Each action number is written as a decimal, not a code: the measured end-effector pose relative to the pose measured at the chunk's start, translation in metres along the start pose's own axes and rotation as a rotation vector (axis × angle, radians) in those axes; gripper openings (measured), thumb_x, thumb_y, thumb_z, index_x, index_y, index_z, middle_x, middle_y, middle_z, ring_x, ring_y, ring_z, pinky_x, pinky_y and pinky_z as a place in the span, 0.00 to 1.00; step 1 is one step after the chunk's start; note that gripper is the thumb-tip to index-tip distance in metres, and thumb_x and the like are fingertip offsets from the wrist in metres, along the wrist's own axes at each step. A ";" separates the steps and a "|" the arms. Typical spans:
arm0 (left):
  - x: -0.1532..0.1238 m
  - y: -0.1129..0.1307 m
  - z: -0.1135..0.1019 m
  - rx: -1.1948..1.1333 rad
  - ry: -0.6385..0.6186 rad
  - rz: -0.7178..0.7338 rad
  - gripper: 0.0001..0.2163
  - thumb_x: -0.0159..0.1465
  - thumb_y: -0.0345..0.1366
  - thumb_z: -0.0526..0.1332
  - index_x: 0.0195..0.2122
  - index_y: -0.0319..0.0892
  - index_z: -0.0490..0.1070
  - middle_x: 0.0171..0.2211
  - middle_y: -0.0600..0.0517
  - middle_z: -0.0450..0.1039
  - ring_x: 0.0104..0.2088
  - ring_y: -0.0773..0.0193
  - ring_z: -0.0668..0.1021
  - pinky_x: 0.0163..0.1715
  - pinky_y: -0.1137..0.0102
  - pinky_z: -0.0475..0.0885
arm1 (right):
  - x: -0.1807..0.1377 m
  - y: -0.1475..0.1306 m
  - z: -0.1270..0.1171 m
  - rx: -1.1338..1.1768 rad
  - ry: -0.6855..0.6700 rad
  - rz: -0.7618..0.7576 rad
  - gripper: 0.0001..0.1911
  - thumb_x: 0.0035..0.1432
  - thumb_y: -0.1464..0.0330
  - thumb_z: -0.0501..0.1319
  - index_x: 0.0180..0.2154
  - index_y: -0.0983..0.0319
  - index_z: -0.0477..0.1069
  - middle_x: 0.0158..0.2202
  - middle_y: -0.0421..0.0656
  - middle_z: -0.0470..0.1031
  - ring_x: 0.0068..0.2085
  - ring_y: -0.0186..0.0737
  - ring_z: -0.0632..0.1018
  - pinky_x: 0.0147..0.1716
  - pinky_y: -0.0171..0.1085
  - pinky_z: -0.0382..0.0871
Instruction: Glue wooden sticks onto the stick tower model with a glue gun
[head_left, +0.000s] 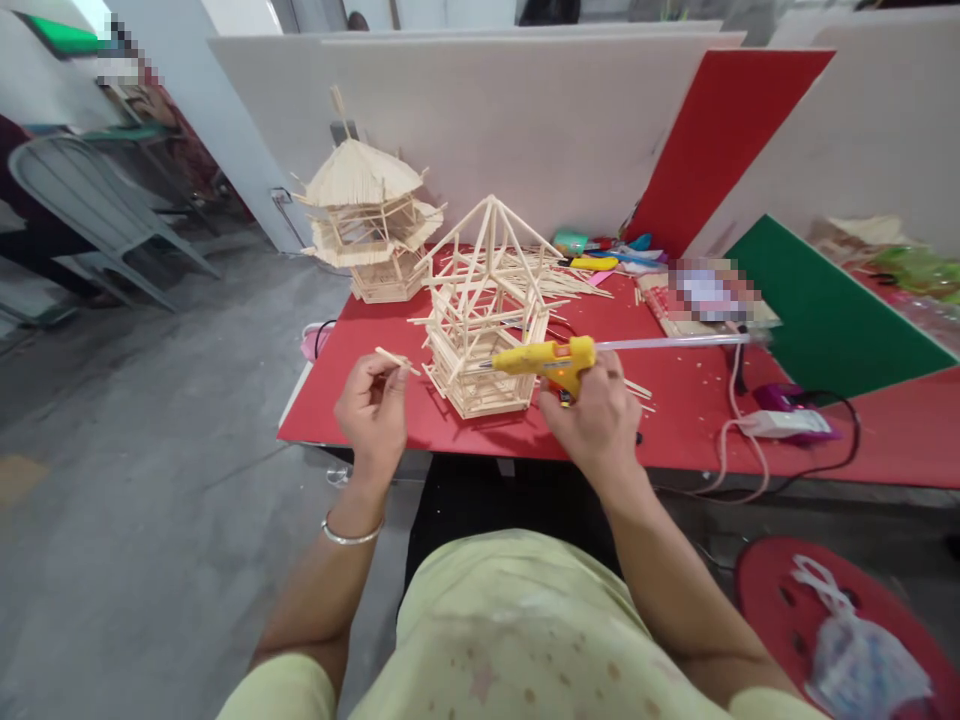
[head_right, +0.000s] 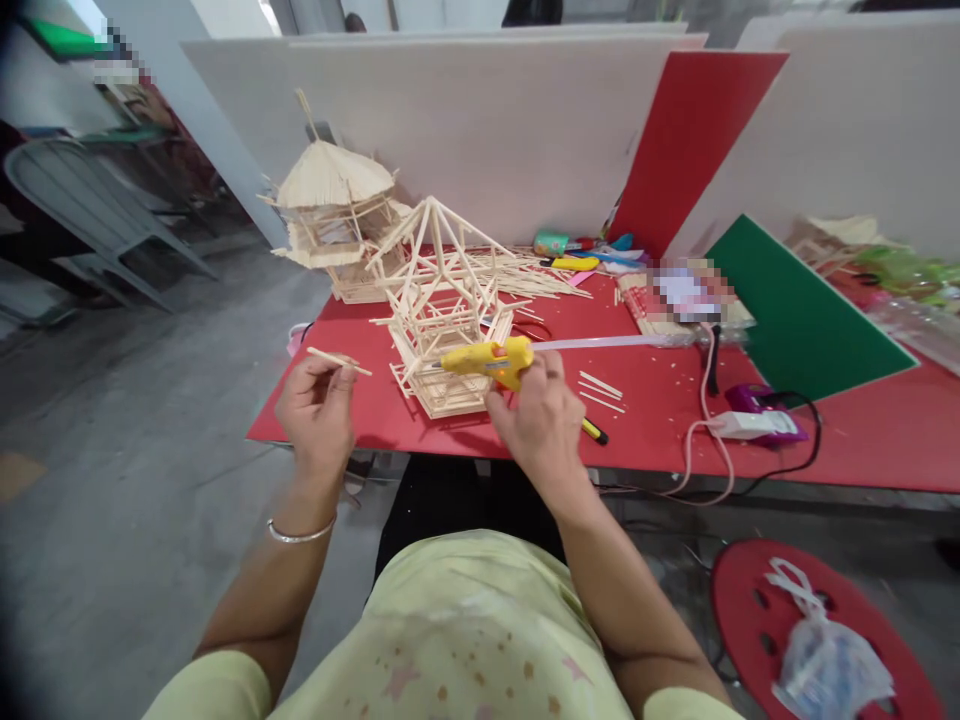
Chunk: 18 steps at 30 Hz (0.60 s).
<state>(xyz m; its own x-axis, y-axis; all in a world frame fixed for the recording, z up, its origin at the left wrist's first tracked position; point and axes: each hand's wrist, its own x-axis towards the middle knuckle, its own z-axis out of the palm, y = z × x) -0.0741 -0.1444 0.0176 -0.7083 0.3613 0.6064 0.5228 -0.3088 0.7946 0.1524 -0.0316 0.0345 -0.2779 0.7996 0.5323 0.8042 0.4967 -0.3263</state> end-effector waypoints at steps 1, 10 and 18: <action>0.001 0.008 0.000 0.000 -0.007 0.040 0.07 0.63 0.39 0.67 0.35 0.42 0.74 0.34 0.53 0.75 0.36 0.66 0.77 0.41 0.70 0.73 | -0.003 -0.007 0.005 -0.054 0.002 -0.041 0.22 0.58 0.56 0.60 0.48 0.65 0.69 0.45 0.51 0.74 0.31 0.41 0.73 0.27 0.37 0.57; -0.004 0.021 0.005 0.053 -0.061 0.099 0.04 0.64 0.36 0.66 0.34 0.43 0.76 0.33 0.52 0.77 0.34 0.66 0.78 0.37 0.70 0.73 | -0.002 -0.020 0.016 -0.149 -0.027 -0.132 0.23 0.63 0.58 0.55 0.53 0.66 0.64 0.41 0.51 0.72 0.35 0.44 0.74 0.28 0.37 0.53; -0.004 0.018 0.001 0.106 -0.078 0.109 0.05 0.64 0.38 0.66 0.34 0.43 0.76 0.34 0.51 0.78 0.36 0.64 0.79 0.39 0.69 0.74 | -0.002 -0.023 0.015 -0.160 -0.035 -0.121 0.22 0.63 0.59 0.55 0.53 0.66 0.65 0.43 0.51 0.72 0.34 0.43 0.74 0.28 0.37 0.53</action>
<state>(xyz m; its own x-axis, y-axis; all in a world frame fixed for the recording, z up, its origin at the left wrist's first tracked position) -0.0613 -0.1503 0.0297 -0.6081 0.3991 0.6863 0.6443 -0.2570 0.7203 0.1260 -0.0397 0.0290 -0.3935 0.7501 0.5315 0.8363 0.5322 -0.1318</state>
